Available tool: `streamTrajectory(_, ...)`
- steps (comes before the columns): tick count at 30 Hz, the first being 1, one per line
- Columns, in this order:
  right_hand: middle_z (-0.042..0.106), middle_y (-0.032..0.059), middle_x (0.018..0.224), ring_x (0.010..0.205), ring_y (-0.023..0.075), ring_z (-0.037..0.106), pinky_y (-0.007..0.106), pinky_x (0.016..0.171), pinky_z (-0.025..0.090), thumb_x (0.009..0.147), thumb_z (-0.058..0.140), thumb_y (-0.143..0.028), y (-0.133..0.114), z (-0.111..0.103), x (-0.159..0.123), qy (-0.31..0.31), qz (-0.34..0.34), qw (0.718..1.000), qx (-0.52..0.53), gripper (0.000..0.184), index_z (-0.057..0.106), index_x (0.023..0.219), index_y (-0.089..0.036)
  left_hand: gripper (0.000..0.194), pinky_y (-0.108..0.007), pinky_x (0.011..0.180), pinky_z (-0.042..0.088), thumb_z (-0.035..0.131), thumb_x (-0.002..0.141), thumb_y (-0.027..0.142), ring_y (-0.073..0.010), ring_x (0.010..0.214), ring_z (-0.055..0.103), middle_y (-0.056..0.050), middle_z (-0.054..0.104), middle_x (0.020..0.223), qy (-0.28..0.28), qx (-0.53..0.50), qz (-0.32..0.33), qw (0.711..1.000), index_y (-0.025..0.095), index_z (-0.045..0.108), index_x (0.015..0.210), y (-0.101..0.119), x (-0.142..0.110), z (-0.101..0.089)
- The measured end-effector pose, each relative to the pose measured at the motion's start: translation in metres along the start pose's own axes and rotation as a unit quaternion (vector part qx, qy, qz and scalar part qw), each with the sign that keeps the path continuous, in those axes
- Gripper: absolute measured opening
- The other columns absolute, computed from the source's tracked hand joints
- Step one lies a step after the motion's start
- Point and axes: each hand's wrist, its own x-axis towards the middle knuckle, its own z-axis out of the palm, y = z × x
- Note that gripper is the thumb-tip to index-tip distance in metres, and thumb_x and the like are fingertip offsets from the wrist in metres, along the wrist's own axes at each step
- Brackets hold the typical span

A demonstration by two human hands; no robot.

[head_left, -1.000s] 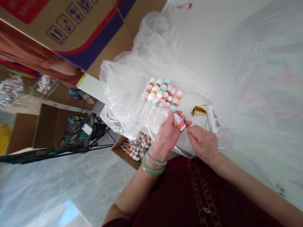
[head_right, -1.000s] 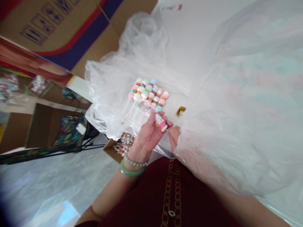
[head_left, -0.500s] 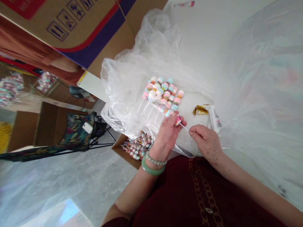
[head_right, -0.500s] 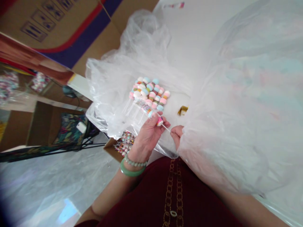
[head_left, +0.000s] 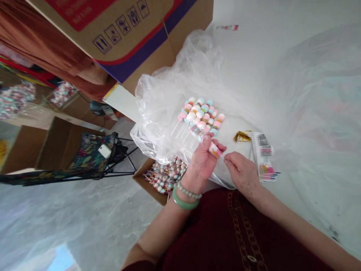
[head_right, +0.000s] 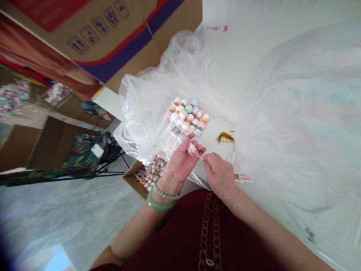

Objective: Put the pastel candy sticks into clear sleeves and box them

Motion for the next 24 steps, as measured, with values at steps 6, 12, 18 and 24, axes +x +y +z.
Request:
streamTrajectory(6,0.06,0.0021,0.076,0.073,0.0157,0.057,0.026,0.066,0.04,0.093,0.042,-0.021,0.0,0.002,0.001,0.062,-0.049,0.994,-0.073,0.018,0.058,0.085,-0.019,0.021,-0.022,0.066,0.045,0.067,0.077,0.028,-0.0094,0.065,0.057,-0.001,0.06,0.072,0.004,0.068,-0.053,0.996,0.012,0.062,0.089,-0.028,-0.013,-0.001)
streamTrajectory(12,0.052,0.0022,0.066,0.062,0.015,0.049,0.027,0.058,0.035,0.093,0.04,-0.015,0.001,-0.006,-0.009,0.078,-0.126,0.963,-0.225,0.025,0.058,0.078,-0.018,0.038,-0.022,0.055,0.041,0.075,0.065,0.044,-0.0089,0.056,0.053,0.001,0.058,0.065,0.012,0.169,-0.058,0.984,0.013,0.062,0.083,-0.017,-0.02,-0.01)
streamTrajectory(18,0.053,0.0026,0.064,0.06,0.0165,0.05,0.028,0.058,0.036,0.093,0.039,-0.017,0.001,-0.001,-0.017,0.068,-0.142,0.949,-0.272,0.025,0.058,0.076,-0.018,0.033,-0.023,0.046,0.031,0.063,0.075,0.045,-0.0063,0.04,0.034,0.007,0.04,0.044,0.029,0.228,0.011,0.973,0.016,0.052,0.065,-0.03,-0.021,-0.013)
streamTrajectory(24,0.064,0.0102,0.091,0.077,0.0191,0.059,0.028,0.063,0.044,0.094,0.036,-0.02,0.015,0.003,-0.016,0.069,-0.094,0.975,-0.189,0.032,0.052,0.121,-0.011,0.037,-0.025,0.045,0.025,0.055,0.082,0.038,-0.0068,0.039,0.032,0.005,0.039,0.04,0.011,0.366,0.048,0.929,0.017,0.046,0.052,-0.046,-0.028,-0.022)
